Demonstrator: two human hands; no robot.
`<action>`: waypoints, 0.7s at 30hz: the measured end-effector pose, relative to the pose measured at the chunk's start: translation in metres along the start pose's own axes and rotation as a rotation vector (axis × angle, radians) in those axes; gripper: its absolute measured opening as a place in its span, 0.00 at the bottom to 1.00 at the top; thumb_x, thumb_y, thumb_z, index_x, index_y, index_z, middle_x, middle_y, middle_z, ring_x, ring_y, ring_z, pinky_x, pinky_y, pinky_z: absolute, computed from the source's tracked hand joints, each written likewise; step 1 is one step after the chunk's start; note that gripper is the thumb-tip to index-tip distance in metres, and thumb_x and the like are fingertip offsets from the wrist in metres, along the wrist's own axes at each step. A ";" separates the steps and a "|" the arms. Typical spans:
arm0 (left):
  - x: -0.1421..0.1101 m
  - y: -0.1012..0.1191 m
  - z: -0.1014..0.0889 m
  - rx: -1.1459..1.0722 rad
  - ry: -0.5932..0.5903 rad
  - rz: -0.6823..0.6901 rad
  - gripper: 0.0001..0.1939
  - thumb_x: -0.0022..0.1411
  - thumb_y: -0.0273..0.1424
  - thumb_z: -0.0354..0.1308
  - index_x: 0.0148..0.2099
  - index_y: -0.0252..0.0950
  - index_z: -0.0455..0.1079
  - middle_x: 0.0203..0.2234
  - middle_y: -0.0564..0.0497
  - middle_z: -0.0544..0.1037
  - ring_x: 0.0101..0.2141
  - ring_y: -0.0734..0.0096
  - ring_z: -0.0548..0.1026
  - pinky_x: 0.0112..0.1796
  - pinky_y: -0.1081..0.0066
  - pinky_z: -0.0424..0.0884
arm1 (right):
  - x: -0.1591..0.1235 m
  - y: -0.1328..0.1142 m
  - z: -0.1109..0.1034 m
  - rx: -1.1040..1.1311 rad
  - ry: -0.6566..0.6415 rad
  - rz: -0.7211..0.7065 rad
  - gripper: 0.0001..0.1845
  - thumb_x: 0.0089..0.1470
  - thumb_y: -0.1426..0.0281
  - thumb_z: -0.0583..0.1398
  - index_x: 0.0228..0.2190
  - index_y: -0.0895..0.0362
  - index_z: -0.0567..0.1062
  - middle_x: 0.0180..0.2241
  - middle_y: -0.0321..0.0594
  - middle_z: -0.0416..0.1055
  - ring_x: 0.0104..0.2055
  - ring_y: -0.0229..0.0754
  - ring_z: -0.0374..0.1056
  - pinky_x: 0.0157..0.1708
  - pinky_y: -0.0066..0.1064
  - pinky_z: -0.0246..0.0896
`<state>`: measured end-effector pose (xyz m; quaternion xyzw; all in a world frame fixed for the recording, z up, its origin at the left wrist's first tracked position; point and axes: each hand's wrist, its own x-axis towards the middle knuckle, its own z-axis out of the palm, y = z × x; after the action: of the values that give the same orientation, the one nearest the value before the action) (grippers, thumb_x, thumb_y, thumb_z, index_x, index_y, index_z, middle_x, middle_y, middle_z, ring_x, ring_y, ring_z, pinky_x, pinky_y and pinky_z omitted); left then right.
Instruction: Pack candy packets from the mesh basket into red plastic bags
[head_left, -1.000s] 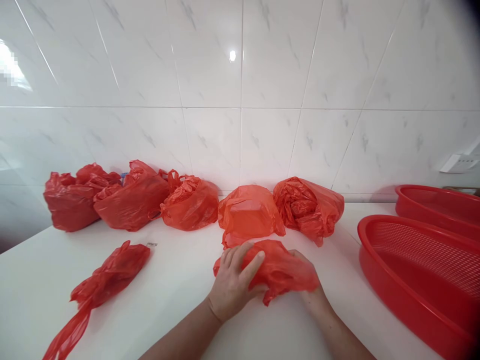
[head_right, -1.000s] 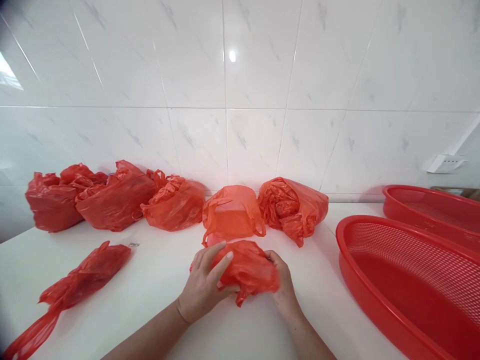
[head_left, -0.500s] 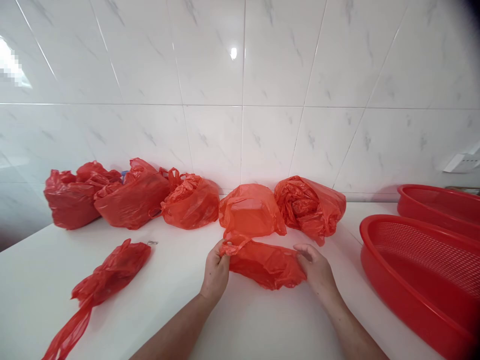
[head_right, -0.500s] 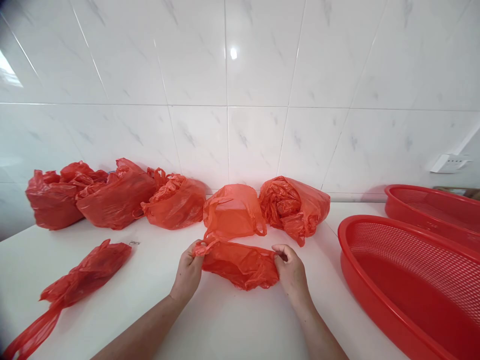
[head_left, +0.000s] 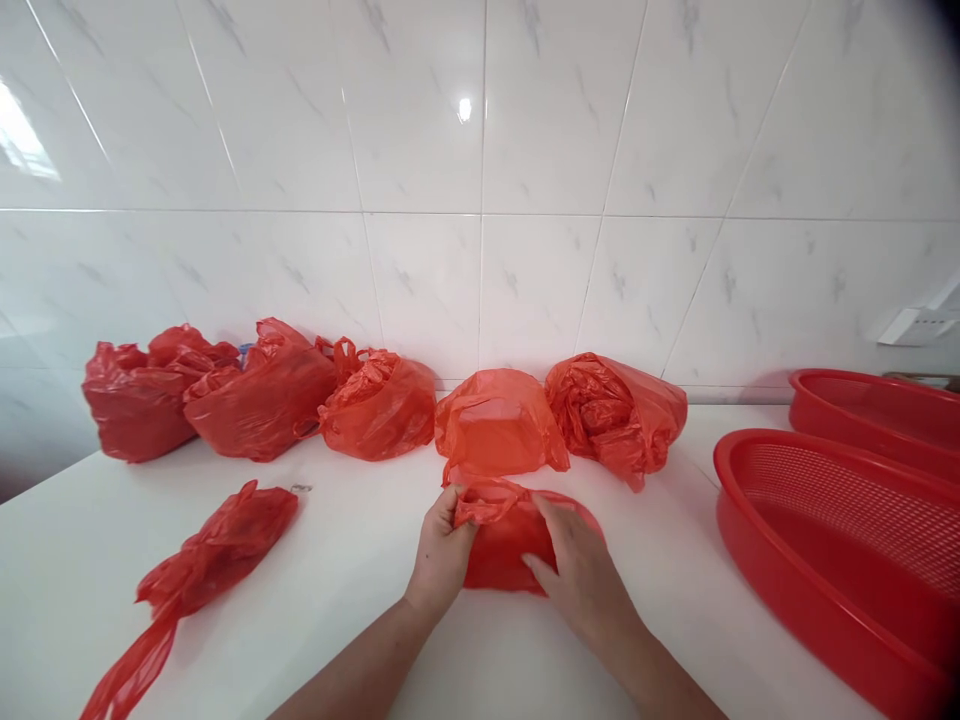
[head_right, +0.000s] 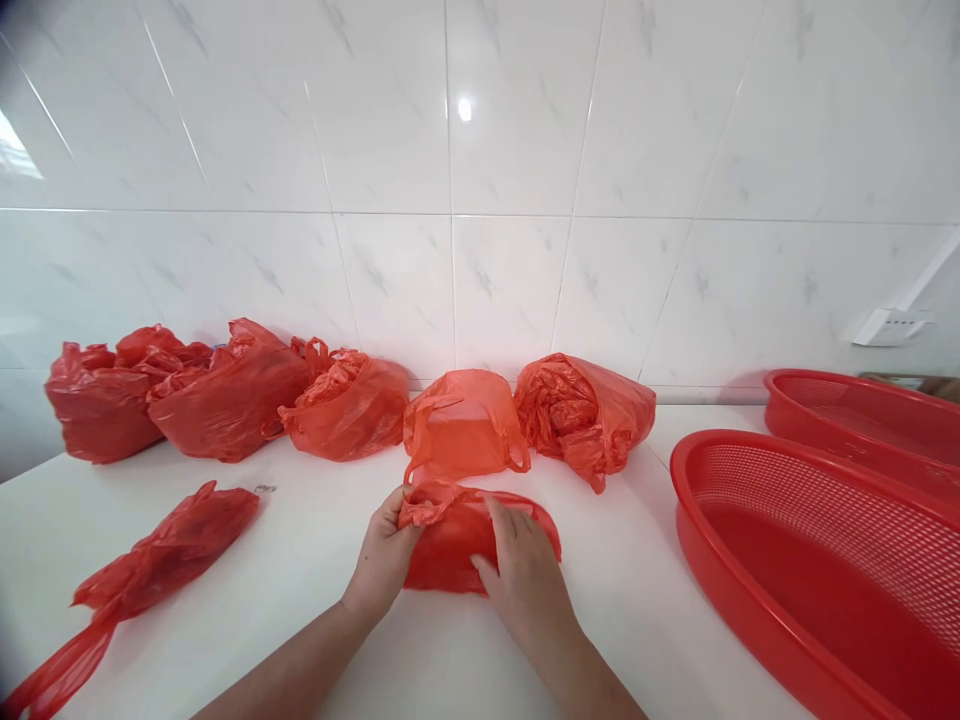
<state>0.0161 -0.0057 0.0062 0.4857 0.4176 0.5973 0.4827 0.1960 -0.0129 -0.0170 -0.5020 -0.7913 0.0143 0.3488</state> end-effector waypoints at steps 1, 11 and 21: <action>0.000 0.001 0.000 -0.056 0.005 -0.041 0.07 0.55 0.34 0.59 0.31 0.37 0.65 0.24 0.57 0.69 0.25 0.76 0.64 0.29 0.76 0.62 | -0.001 0.002 0.002 -0.011 -0.015 0.000 0.27 0.50 0.76 0.56 0.53 0.54 0.63 0.47 0.45 0.70 0.48 0.49 0.67 0.46 0.45 0.66; 0.015 0.004 -0.017 -0.480 0.164 -0.138 0.11 0.52 0.36 0.63 0.33 0.36 0.65 0.25 0.56 0.74 0.24 0.77 0.71 0.27 0.77 0.65 | -0.005 -0.037 -0.009 -0.077 0.045 -0.348 0.14 0.43 0.86 0.50 0.24 0.56 0.67 0.27 0.39 0.67 0.34 0.43 0.64 0.36 0.35 0.63; 0.003 0.035 -0.016 -0.667 -0.207 -0.178 0.11 0.51 0.30 0.64 0.29 0.36 0.62 0.23 0.57 0.71 0.25 0.78 0.70 0.28 0.76 0.66 | -0.009 -0.051 -0.004 0.231 -0.368 0.032 0.13 0.57 0.69 0.50 0.22 0.54 0.66 0.20 0.33 0.67 0.20 0.35 0.61 0.21 0.27 0.50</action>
<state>-0.0060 -0.0098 0.0377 0.3213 0.1892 0.6040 0.7043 0.1602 -0.0466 0.0006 -0.4602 -0.8266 0.2019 0.2535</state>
